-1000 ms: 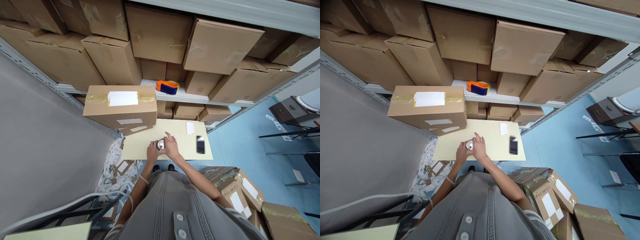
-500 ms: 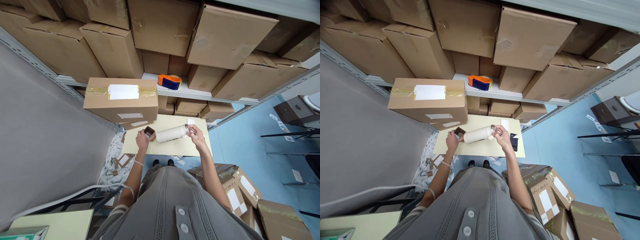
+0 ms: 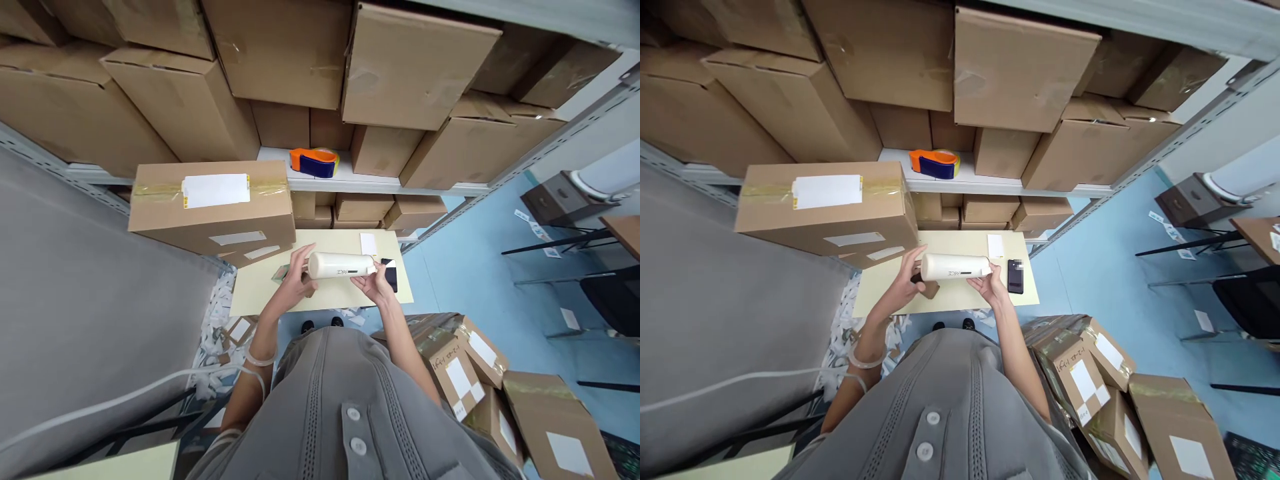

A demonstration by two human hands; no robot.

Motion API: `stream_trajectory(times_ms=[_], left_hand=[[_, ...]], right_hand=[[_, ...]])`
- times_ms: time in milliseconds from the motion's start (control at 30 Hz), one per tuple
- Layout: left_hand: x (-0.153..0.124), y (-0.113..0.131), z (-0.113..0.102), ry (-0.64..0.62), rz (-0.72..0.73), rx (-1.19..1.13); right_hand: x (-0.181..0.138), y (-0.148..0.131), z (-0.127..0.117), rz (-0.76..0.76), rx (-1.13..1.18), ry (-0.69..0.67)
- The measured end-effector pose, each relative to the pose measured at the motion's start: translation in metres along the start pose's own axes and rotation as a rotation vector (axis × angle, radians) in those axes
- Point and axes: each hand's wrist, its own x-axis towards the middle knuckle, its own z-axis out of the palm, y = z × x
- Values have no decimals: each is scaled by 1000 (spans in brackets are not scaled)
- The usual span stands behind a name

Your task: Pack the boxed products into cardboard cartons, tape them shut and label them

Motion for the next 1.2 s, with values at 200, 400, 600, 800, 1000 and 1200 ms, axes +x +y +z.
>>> stream_trajectory(times_ms=[200,400,600,800,1000,1200], left_hand=[[23,25,18,126,1,154],[33,-9,30,337,-248,-218],[35,-15,37,361,-532,-489],[37,-14,39,371,-566,-767],[39,-10,35,382,-487,-753],[37,-7,34,446,-394,-685]], right_hand=[[4,6,5,79,-1,-9],[0,-4,-1,-268,-388,-132],[-13,-20,-3,-492,-644,-292],[-26,-31,10,-555,-650,-368],[-31,-33,22,-645,-546,-306],[-34,-28,28,-698,-508,-270]])
